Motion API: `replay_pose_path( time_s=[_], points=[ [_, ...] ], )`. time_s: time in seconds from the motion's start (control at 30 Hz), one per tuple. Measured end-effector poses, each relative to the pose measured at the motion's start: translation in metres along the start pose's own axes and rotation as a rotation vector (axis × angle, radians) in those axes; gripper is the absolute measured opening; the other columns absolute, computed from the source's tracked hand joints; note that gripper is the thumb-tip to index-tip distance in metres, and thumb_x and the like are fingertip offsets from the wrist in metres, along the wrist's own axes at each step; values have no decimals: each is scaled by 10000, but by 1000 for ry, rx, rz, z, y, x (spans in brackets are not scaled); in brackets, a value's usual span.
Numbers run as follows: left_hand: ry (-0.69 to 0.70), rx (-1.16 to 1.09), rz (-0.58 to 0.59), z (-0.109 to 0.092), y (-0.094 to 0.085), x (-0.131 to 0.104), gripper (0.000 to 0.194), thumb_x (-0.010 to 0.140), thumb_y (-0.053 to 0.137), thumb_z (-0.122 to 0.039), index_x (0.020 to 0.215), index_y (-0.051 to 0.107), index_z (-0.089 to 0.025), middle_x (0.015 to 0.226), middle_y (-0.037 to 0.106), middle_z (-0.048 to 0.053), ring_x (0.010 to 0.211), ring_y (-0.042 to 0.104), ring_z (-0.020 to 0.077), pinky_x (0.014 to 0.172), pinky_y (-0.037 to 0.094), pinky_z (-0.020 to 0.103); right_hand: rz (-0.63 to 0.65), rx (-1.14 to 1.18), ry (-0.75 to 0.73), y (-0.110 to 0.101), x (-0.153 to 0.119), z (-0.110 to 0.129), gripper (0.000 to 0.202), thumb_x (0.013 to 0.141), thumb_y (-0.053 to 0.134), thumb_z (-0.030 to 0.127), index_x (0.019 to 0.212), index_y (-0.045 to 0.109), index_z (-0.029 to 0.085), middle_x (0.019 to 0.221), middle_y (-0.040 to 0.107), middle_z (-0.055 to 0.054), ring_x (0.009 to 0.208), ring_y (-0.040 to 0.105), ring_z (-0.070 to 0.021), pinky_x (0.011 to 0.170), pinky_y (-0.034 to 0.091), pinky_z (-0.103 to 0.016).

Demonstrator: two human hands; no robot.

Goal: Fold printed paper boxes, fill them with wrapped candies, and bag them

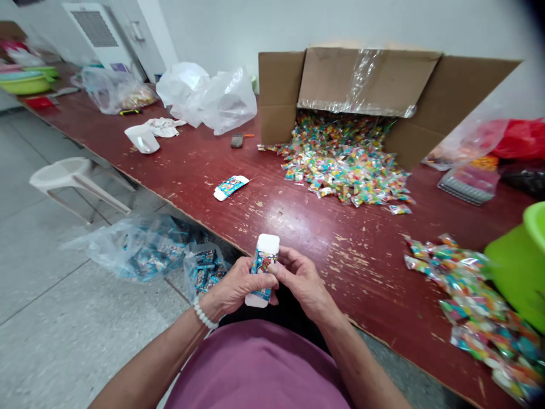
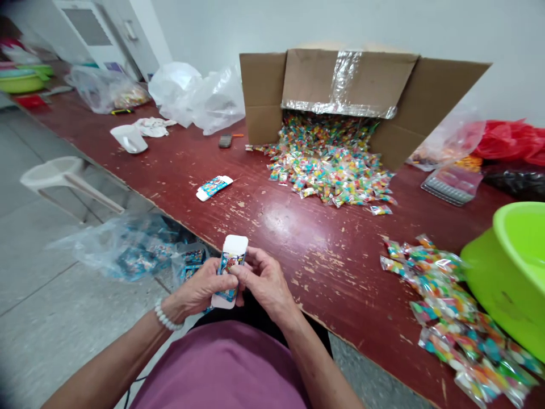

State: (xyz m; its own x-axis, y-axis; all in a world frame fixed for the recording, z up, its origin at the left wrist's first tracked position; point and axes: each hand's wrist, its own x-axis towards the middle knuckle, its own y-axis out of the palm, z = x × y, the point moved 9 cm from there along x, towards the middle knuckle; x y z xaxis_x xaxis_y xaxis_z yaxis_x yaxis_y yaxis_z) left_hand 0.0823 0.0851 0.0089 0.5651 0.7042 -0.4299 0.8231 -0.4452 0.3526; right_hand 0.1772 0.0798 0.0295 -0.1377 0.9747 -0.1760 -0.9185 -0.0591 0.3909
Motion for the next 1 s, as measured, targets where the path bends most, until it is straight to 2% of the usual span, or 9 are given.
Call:
replay_pose_path(
  time_s=[0.1,0.23,0.37,0.47,0.57,0.6,0.67,0.83,1.0],
  points=[
    [-13,-33,-56,5,-3,2,433,561,918,-419,783,704,-116,653,655,28,530,620,145,527,542,274,-52,14,17,-2,-1,-1,401,727,809,405,1063,705,213,972,760,-30,709,665,-146,567,536,-240],
    [-30,-61,-102,12,-6,8,401,619,896,-401,813,680,-125,652,649,20,549,612,146,550,561,303,-155,-16,23,-12,1,-6,288,728,795,401,909,723,189,805,747,-14,603,624,-126,528,506,-230],
    [106,98,-132,-5,-8,12,380,706,847,-363,964,672,-147,849,710,41,731,673,156,664,558,256,-254,-77,-34,-31,7,-6,283,741,774,425,883,720,186,796,735,-20,638,642,-151,570,532,-264],
    [252,205,-217,-21,-10,8,459,743,819,-342,1117,585,-212,1032,716,43,906,694,187,781,580,296,-304,-98,-108,-44,8,2,341,756,767,390,1028,687,200,795,700,3,684,645,-150,638,543,-273],
    [337,248,-327,-27,-12,0,641,753,801,-336,1306,480,-283,1063,710,32,874,708,190,768,591,307,-374,-96,-167,-51,5,8,584,731,791,332,1248,535,244,737,639,61,657,622,-136,623,523,-255],
    [348,268,-335,-27,-10,-1,695,765,787,-330,1372,449,-305,1088,706,29,858,707,185,763,590,304,-389,-91,-175,-52,4,9,613,733,790,326,1267,498,256,734,633,69,659,619,-136,623,520,-254],
    [353,309,-318,-26,-5,-1,724,799,749,-321,1447,427,-325,1146,695,28,858,699,182,769,587,296,-384,-77,-183,-48,4,7,534,754,774,338,1213,515,257,767,648,55,685,625,-140,638,520,-259],
    [323,225,-270,-23,-6,3,590,828,736,-331,1376,520,-295,1112,687,29,888,670,178,792,565,278,-314,-65,-222,-42,5,4,293,789,752,379,1017,660,219,893,705,-8,775,638,-154,719,521,-281],
    [196,111,-134,-16,-3,11,393,807,763,-379,1143,625,-228,947,681,33,797,631,169,643,518,235,-276,-130,-139,-50,8,5,296,802,732,477,799,693,183,702,662,12,619,556,-121,609,461,-253]
  ],
)
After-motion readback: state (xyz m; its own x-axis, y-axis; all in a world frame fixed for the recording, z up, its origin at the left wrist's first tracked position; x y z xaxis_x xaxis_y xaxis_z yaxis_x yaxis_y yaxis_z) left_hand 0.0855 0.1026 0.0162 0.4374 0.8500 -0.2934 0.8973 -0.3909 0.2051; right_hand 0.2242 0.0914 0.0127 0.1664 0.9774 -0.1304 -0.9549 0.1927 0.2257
